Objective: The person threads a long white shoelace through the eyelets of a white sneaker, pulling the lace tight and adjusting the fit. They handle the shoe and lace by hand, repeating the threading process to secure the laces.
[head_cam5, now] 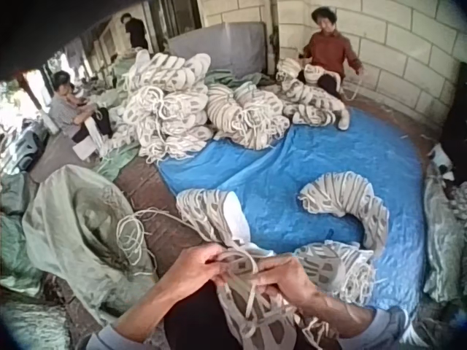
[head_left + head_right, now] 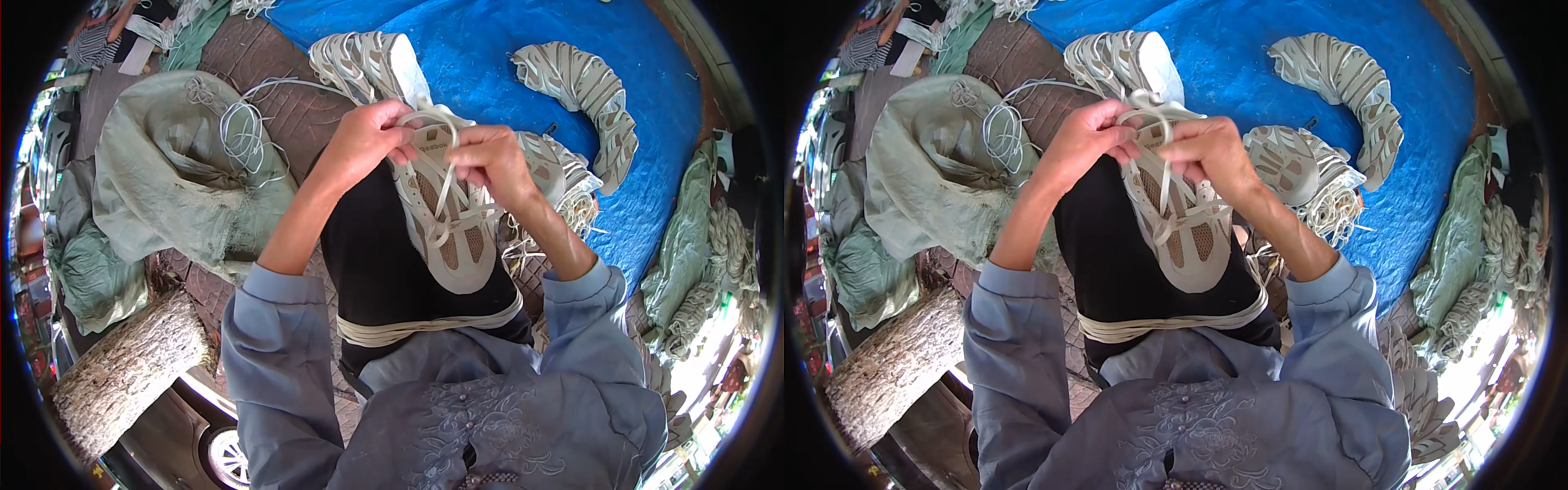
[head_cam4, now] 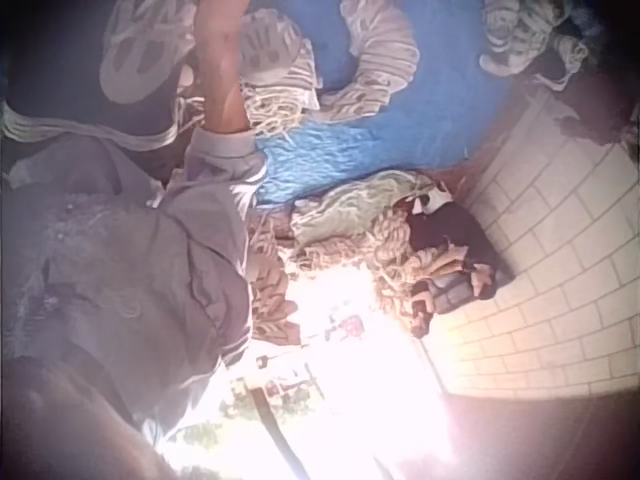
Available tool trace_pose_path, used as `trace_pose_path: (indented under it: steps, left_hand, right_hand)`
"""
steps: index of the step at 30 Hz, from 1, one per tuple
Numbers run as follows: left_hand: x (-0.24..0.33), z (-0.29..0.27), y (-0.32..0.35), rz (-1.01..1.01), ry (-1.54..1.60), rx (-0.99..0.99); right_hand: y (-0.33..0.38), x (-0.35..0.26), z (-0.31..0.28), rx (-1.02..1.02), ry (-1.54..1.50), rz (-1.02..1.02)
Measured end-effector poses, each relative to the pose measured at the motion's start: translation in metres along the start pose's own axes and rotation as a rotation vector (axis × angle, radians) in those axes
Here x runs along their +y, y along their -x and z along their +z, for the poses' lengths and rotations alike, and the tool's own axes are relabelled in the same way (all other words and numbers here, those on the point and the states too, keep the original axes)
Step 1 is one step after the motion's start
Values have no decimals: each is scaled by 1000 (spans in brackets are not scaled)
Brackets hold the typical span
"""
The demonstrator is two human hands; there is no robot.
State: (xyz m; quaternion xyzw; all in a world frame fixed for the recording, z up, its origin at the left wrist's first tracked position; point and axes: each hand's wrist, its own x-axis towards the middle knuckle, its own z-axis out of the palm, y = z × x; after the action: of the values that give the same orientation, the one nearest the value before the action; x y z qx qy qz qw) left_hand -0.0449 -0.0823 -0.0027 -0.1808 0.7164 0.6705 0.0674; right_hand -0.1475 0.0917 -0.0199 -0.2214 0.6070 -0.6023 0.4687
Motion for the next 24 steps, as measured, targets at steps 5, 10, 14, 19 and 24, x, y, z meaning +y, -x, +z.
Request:
trace_pose_path:
  steps: [5,10,14,19,24]
  left_hand:
    - [-4,-10,7,-82,158,104]
    - [-1,0,12,-7,-68,390]
    - [-8,36,47,583,-721,580]
    - [-28,92,77,350,-785,373]
    - [-35,99,74,371,-999,342]
  right_hand:
    - [-27,-9,-21,183,-330,-9]
    - [-30,-4,-26,52,-160,-15]
    - [-29,-4,-28,32,-108,-18]
    - [-24,1,-27,19,-139,-7]
    - [-19,2,-22,26,-80,-41]
